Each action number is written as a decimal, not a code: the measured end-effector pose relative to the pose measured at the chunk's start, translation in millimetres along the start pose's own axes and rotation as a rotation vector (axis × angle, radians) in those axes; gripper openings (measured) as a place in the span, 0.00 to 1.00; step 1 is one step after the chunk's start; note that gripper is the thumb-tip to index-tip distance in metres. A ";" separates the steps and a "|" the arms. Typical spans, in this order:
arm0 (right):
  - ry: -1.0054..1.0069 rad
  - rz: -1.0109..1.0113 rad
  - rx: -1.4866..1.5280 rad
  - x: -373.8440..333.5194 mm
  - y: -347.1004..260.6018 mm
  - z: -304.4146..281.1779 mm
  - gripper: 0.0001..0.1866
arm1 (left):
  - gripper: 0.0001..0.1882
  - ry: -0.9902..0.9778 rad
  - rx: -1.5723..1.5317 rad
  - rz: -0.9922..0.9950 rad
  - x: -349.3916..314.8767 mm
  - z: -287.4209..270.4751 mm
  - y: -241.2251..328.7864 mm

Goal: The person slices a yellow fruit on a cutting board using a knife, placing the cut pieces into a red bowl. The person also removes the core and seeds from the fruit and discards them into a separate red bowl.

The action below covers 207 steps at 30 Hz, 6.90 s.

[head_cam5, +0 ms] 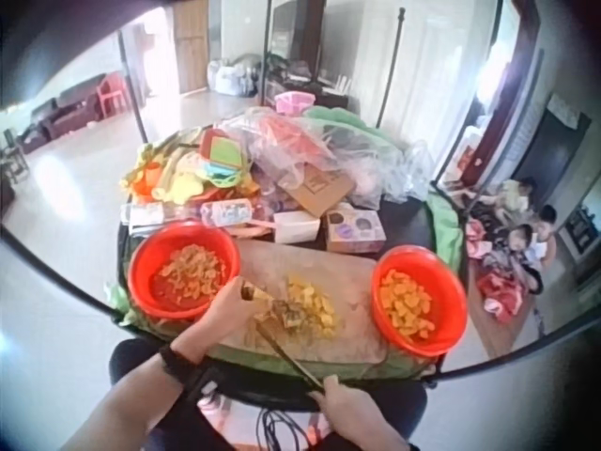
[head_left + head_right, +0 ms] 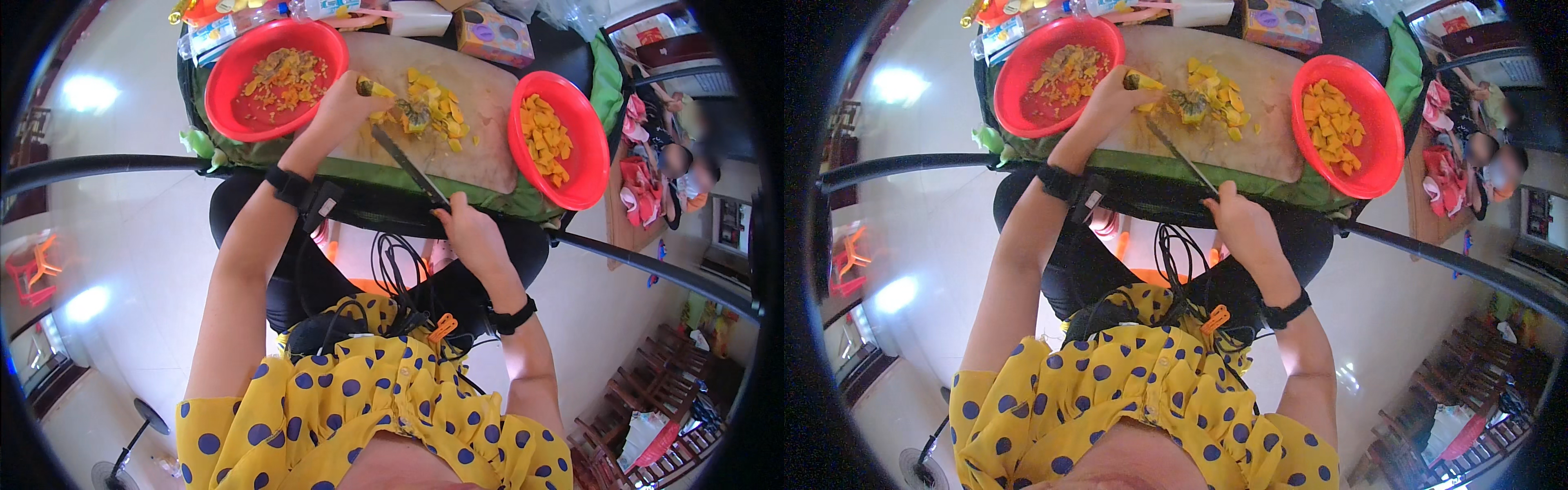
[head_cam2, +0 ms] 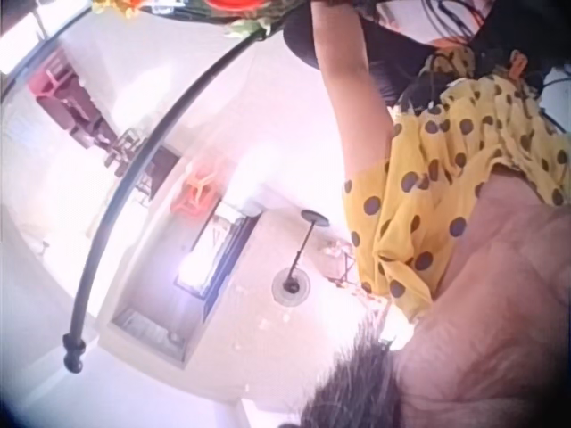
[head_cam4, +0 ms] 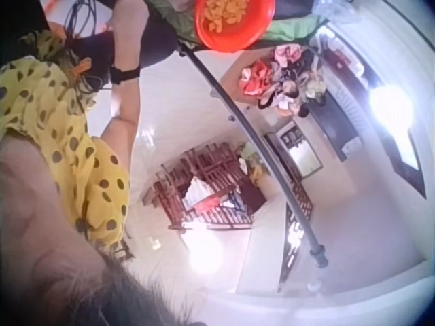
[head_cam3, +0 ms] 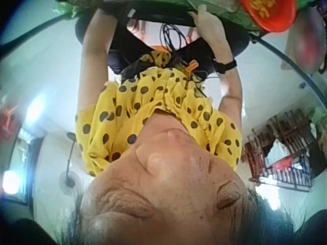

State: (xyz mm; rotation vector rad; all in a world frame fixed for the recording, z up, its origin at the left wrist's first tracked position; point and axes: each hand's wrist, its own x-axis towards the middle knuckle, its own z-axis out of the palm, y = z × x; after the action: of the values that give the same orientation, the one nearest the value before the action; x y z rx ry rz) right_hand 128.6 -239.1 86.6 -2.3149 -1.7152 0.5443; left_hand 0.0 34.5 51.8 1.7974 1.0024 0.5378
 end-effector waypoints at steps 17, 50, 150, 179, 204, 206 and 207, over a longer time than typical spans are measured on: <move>0.002 0.065 0.034 7.1 -0.4 -14.5 0.16 | 0.16 -0.321 -1.042 -0.476 -2.1 -21.3 -5.8; 0.352 -0.123 0.516 102.0 0.0 -4.9 0.14 | 0.26 -0.615 -1.218 -0.545 -19.0 -1.0 8.3; -0.098 -0.004 1.236 158.3 23.6 -42.5 0.32 | 0.29 0.229 0.471 0.005 4.1 -63.6 -34.0; 0.016 -0.024 1.227 157.7 29.7 -46.7 0.28 | 0.11 0.102 0.400 0.388 -8.3 -4.6 -22.8; 0.069 -0.079 1.215 153.8 28.1 -52.0 0.28 | 0.08 -0.458 0.864 0.381 -63.8 52.0 -50.3; 0.080 -0.088 1.209 154.2 28.0 -51.3 0.28 | 0.09 -0.436 0.852 0.404 -64.3 55.3 -54.4; 0.078 -0.083 1.211 154.1 28.2 -51.1 0.28 | 0.09 -0.463 0.866 0.414 -64.4 57.0 -54.1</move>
State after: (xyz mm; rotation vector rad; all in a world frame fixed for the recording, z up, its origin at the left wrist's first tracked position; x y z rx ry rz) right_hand 213.6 -98.3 96.5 -1.3409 -0.9409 1.0595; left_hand -16.1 -38.8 -16.7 2.7613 0.5515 -0.1333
